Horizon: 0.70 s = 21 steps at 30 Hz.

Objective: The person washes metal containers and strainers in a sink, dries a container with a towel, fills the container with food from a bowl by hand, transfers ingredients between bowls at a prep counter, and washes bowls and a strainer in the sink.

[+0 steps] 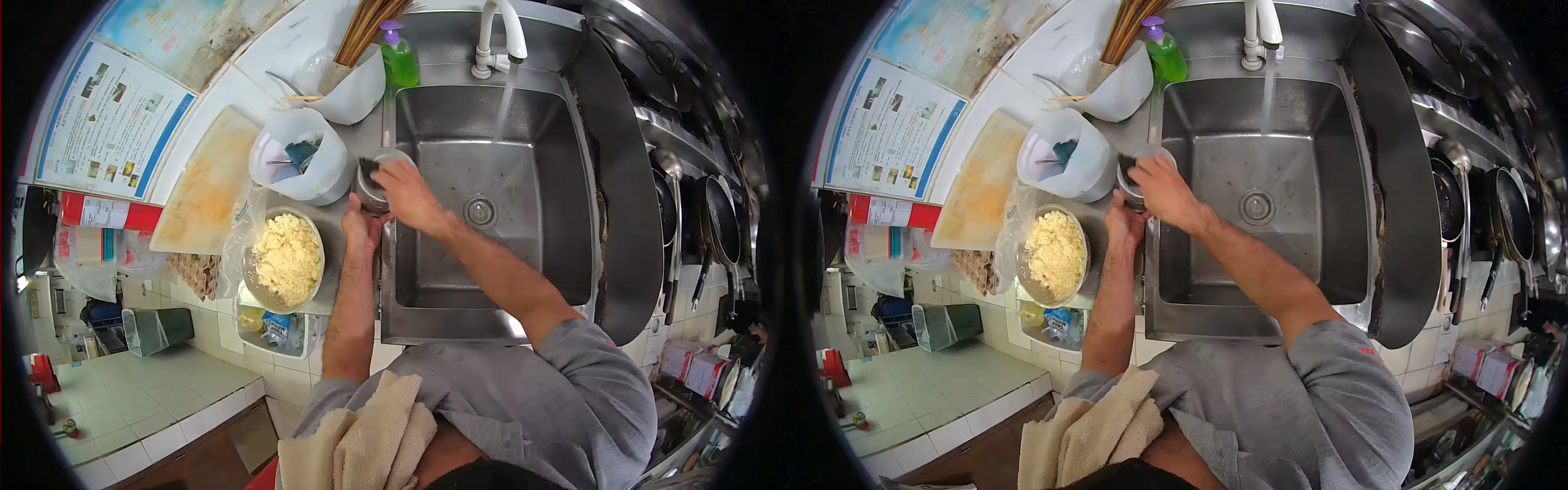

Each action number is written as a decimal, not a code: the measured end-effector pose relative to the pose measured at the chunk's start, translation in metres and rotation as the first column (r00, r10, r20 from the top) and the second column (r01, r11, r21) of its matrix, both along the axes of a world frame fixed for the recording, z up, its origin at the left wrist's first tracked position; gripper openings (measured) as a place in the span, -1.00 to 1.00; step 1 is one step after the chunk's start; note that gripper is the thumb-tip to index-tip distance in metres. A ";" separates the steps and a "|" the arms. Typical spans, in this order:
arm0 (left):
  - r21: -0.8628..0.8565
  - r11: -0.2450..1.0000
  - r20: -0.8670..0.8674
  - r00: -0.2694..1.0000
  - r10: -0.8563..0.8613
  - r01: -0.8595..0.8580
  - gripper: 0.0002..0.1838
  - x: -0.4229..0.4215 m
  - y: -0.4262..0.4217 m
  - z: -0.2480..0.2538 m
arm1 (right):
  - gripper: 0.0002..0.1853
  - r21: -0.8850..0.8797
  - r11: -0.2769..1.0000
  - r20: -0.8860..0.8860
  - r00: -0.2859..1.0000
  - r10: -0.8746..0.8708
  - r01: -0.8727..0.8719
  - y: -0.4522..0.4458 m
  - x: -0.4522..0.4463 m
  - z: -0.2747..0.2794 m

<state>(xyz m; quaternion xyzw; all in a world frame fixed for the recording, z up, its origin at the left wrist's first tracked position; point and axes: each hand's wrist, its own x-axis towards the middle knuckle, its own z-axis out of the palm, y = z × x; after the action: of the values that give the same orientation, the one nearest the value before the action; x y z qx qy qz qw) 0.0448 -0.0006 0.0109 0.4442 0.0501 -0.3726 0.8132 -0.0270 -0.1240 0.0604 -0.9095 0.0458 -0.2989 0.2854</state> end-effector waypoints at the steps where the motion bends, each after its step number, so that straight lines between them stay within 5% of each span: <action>1: -0.001 0.999 0.027 0.999 -0.034 0.034 -0.51 0.000 0.001 0.001 | -0.67 0.009 0.999 0.037 0.998 0.045 -0.046 0.001 -0.015 -0.003; 3: 0.023 0.998 0.018 0.998 -0.053 0.053 -0.51 -0.003 0.001 0.005 | -0.70 0.124 0.980 0.061 0.987 0.147 -0.154 -0.013 -0.035 -0.008; 6: 0.017 0.996 -0.014 0.996 -0.093 0.093 -0.51 0.001 -0.003 0.004 | -0.74 0.076 0.964 0.094 0.964 0.249 -0.257 -0.024 -0.032 -0.011; 8: -0.077 0.989 0.030 0.992 -0.123 0.125 -0.51 0.003 0.000 0.002 | -0.80 0.063 0.971 0.056 0.972 0.226 -0.230 -0.016 -0.002 0.007; 10: -0.075 0.990 0.026 0.993 -0.118 0.120 -0.51 -0.001 0.002 0.006 | -0.84 0.057 0.998 -0.075 0.997 -0.025 0.030 -0.032 0.022 0.008; 12: -0.029 0.995 0.028 0.995 -0.092 0.092 -0.52 -0.003 -0.001 0.009 | -0.85 0.135 0.991 0.013 1.000 -0.019 0.017 -0.039 0.009 -0.001; 14: 0.007 0.998 0.017 0.998 -0.067 0.066 -0.52 -0.003 -0.004 0.010 | -0.85 0.223 0.969 -0.136 0.988 -0.076 0.105 -0.031 -0.022 -0.007; 21: -0.066 0.995 -0.003 0.997 -0.072 0.072 -0.54 0.002 -0.001 0.001 | -0.88 0.140 0.983 -0.013 0.993 0.120 -0.117 -0.012 0.016 0.007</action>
<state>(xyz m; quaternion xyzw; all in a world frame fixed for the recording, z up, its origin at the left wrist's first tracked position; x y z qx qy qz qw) 0.0467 -0.0013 0.0123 0.4178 0.0238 -0.4042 0.8133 -0.0113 -0.1355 0.0672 -0.8917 0.0154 -0.2677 0.3647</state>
